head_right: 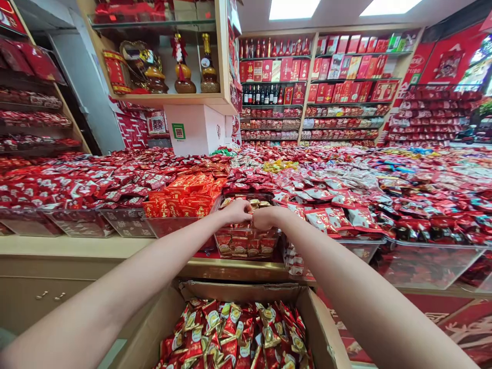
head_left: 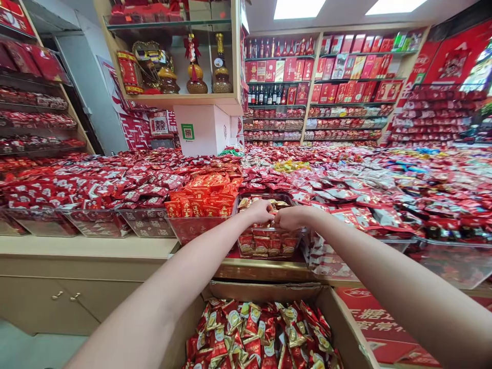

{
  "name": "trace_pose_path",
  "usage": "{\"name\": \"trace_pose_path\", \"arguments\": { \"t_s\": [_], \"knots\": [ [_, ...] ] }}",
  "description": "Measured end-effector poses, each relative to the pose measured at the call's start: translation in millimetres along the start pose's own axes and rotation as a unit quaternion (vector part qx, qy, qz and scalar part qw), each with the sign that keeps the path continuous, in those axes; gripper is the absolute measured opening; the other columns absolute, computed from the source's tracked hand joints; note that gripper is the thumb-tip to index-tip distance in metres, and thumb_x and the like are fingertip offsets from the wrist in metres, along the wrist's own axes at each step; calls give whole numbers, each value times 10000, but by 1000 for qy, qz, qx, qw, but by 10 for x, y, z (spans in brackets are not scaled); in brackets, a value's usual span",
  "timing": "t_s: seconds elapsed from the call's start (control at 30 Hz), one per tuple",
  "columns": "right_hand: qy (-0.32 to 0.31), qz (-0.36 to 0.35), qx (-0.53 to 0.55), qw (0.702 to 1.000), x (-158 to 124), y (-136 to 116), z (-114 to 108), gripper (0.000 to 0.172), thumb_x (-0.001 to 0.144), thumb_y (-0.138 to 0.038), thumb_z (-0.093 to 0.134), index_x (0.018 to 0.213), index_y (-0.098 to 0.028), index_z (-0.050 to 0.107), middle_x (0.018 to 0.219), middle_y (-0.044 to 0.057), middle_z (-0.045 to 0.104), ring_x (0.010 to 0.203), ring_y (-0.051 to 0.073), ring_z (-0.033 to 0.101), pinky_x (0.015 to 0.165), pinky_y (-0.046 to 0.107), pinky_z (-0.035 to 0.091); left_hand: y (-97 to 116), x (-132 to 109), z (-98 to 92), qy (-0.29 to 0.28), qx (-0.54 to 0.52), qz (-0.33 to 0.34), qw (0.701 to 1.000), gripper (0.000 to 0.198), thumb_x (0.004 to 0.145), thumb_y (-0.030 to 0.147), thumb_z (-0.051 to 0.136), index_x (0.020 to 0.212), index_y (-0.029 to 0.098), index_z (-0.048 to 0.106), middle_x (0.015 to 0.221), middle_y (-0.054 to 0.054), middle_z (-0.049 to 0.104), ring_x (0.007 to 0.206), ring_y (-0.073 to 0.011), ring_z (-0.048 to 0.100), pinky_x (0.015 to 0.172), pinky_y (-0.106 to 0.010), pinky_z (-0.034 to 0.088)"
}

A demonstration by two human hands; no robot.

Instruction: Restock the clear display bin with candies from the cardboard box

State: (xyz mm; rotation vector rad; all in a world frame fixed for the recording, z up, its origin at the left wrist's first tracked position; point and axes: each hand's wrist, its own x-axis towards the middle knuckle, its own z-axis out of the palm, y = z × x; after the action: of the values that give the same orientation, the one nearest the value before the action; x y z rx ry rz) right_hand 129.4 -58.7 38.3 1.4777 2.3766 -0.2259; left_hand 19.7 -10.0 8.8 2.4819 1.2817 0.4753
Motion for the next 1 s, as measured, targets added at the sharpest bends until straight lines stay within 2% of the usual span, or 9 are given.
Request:
{"name": "trace_pose_path", "arguments": {
  "t_s": [0.1, 0.23, 0.37, 0.47, 0.57, 0.7, 0.8, 0.9, 1.0],
  "knots": [
    [-29, -4, -23, 999, -85, -40, -59, 336, 641, 12, 375, 849, -70, 625, 794, 98, 624, 650, 148, 515, 554, 231, 371, -1, 0, 17, -28, -10, 14, 999, 151, 556, 167, 592, 706, 152, 598, 577, 44, 549, 538, -92, 479, 472, -166, 352],
    [-47, -4, -42, 998, -137, -94, -122, 371, 645, 16, 365, 908, -64, 614, 883, 116, 618, 702, 156, 521, 563, 227, 366, 35, 45, 55, -69, -18, 33, 997, 148, 518, 84, 572, 650, 148, 592, 531, 55, 514, 518, -91, 452, 450, -167, 328],
    [-46, 44, -37, 997, -228, -88, -221, 387, 624, 13, 383, 926, -64, 612, 876, 131, 625, 678, 169, 538, 539, 238, 363, 85, 97, 116, -103, -25, 49, 993, 127, 510, 81, 581, 617, 149, 588, 524, 65, 500, 515, -88, 427, 482, -179, 334],
    [15, 77, 12, 997, -319, -6, -289, 371, 652, -34, 378, 922, -122, 616, 824, 87, 639, 634, 146, 549, 510, 215, 361, 110, 112, 156, -118, -22, 55, 991, 109, 527, 113, 599, 624, 158, 575, 513, 75, 472, 506, -80, 402, 492, -182, 329],
    [72, 75, 43, 994, -365, 109, -300, 348, 664, -83, 387, 919, -159, 611, 815, 60, 641, 649, 142, 555, 509, 203, 362, 118, 136, 197, -135, -11, 56, 989, 75, 548, 146, 603, 595, 161, 547, 482, 77, 436, 474, -75, 377, 469, -187, 318],
    [112, 55, 26, 992, -335, 214, -251, 305, 663, -130, 423, 899, -171, 612, 834, 49, 639, 713, 156, 558, 561, 211, 371, 137, 214, 271, -146, 18, 59, 987, 80, 537, 142, 610, 531, 164, 533, 462, 67, 438, 479, -89, 391, 489, -202, 336],
    [149, 39, 5, 988, -326, 227, -224, 258, 678, -157, 434, 860, -168, 617, 820, 46, 639, 717, 152, 557, 587, 211, 364, 173, 252, 300, -146, 36, 64, 987, 82, 528, 104, 606, 571, 168, 579, 522, 45, 518, 536, -107, 447, 548, -205, 366],
    [194, 39, -4, 980, -400, 196, -235, 231, 708, -195, 426, 843, -173, 612, 803, 41, 637, 693, 147, 552, 574, 211, 352, 202, 229, 229, -149, 41, 69, 986, 238, 512, 102, 628, 736, 182, 623, 660, 24, 600, 596, -120, 504, 572, -196, 390],
    [255, 49, -4, 966, -555, 131, -263, 228, 730, -226, 416, 838, -174, 610, 772, 40, 634, 682, 152, 548, 574, 217, 342, 186, 169, 53, -147, 46, 71, 985, 299, 540, 125, 627, 834, 182, 623, 696, 11, 626, 601, -126, 540, 561, -192, 404]
  ]
}}
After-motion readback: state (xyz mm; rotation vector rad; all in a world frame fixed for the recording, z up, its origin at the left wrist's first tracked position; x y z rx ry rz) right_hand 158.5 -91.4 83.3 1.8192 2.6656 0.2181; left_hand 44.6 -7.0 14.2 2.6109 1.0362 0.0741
